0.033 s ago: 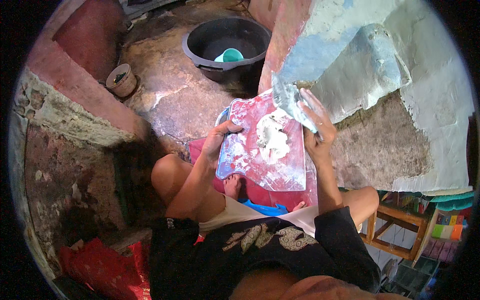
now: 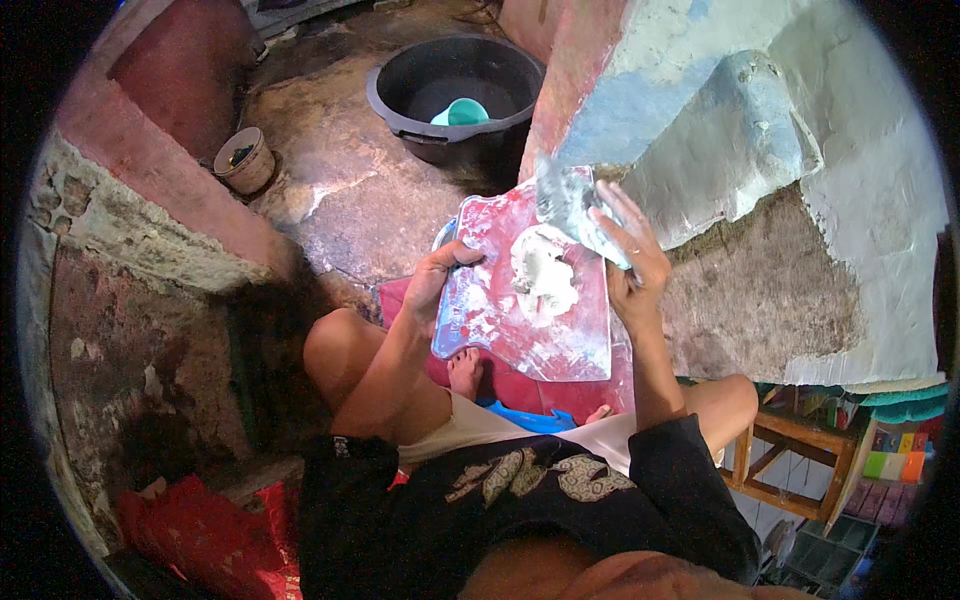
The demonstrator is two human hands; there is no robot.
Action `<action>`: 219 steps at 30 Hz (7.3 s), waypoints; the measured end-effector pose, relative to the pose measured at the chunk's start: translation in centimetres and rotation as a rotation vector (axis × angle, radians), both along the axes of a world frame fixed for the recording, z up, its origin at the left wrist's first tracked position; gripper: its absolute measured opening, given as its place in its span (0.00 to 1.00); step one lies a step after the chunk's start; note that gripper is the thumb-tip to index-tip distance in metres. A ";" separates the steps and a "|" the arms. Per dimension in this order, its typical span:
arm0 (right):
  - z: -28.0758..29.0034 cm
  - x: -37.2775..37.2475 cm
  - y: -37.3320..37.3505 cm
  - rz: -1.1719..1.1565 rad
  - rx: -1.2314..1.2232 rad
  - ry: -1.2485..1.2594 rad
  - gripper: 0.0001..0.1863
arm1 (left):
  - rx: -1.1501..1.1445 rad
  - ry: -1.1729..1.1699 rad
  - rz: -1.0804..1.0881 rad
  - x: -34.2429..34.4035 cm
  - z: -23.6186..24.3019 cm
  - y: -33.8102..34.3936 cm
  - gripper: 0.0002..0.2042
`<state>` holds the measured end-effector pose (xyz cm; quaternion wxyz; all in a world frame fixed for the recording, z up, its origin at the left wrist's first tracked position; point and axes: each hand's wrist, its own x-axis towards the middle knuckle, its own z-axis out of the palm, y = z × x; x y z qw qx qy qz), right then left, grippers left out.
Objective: The person applies a white substance to a wall corner using a trowel and a hawk.
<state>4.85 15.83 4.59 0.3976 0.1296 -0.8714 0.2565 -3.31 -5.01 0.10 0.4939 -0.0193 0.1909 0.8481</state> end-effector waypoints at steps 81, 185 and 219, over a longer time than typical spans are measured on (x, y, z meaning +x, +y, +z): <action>-22.8 -5.6 9.2 0.064 0.544 -0.931 0.17 | -0.253 0.041 0.676 -4.5 -2.6 -4.2 0.07; -4.6 6.2 11.7 0.076 -1.136 -0.662 0.20 | -0.646 0.130 0.612 -2.8 -4.9 1.4 0.11; -33.0 0.0 19.3 -0.679 -1.273 -0.552 0.12 | -0.621 0.141 0.789 -3.4 -2.6 0.2 0.11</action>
